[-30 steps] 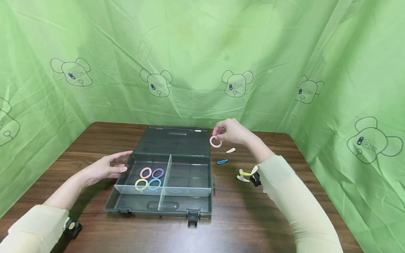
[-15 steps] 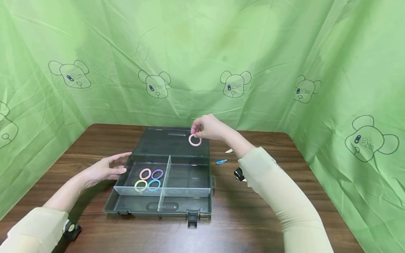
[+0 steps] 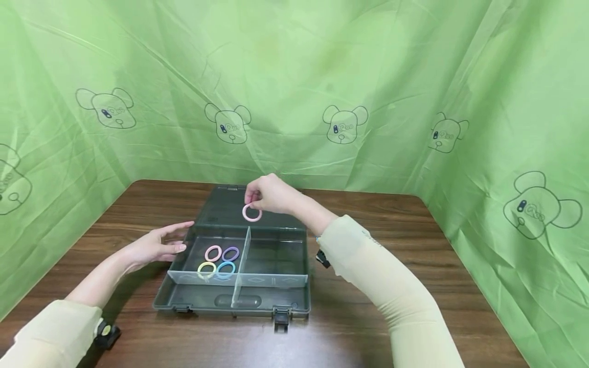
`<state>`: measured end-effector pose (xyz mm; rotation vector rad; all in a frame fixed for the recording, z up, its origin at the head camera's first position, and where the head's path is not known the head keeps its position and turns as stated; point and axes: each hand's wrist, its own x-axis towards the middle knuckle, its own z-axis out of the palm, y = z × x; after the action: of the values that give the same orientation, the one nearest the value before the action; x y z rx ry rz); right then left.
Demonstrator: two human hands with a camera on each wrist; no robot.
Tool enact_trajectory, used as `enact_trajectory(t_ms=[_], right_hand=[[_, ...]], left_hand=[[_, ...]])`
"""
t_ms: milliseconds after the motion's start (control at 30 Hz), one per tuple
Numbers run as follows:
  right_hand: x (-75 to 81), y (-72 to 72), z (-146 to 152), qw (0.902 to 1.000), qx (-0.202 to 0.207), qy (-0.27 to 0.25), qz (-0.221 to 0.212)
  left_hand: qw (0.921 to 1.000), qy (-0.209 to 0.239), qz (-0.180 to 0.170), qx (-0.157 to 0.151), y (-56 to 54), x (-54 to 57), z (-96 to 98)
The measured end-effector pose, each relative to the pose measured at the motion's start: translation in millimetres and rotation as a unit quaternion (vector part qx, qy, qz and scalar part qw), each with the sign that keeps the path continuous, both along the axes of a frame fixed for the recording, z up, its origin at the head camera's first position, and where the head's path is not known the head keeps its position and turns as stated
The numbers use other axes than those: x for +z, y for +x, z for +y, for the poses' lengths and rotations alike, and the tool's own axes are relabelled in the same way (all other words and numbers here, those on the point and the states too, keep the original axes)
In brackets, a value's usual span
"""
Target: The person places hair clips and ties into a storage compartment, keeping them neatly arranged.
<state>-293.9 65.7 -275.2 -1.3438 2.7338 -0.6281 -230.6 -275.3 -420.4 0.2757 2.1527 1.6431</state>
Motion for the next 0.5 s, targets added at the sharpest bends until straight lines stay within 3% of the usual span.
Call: enact_trajectory(t_ms=[300, 500], right_hand=[[-10.8, 10.0, -41.2, 0.9991, 0.041, -0.009, -0.006], [-26.7, 15.2, -66.5, 0.9980, 0.063, -0.004, -0.002]], left_hand=[[0.9999, 0.008, 0.003, -0.008, 1.4, 3.0, 0.5], [0.9994, 0.031, -0.013, -0.007, 1.3, 2.8, 2.2]])
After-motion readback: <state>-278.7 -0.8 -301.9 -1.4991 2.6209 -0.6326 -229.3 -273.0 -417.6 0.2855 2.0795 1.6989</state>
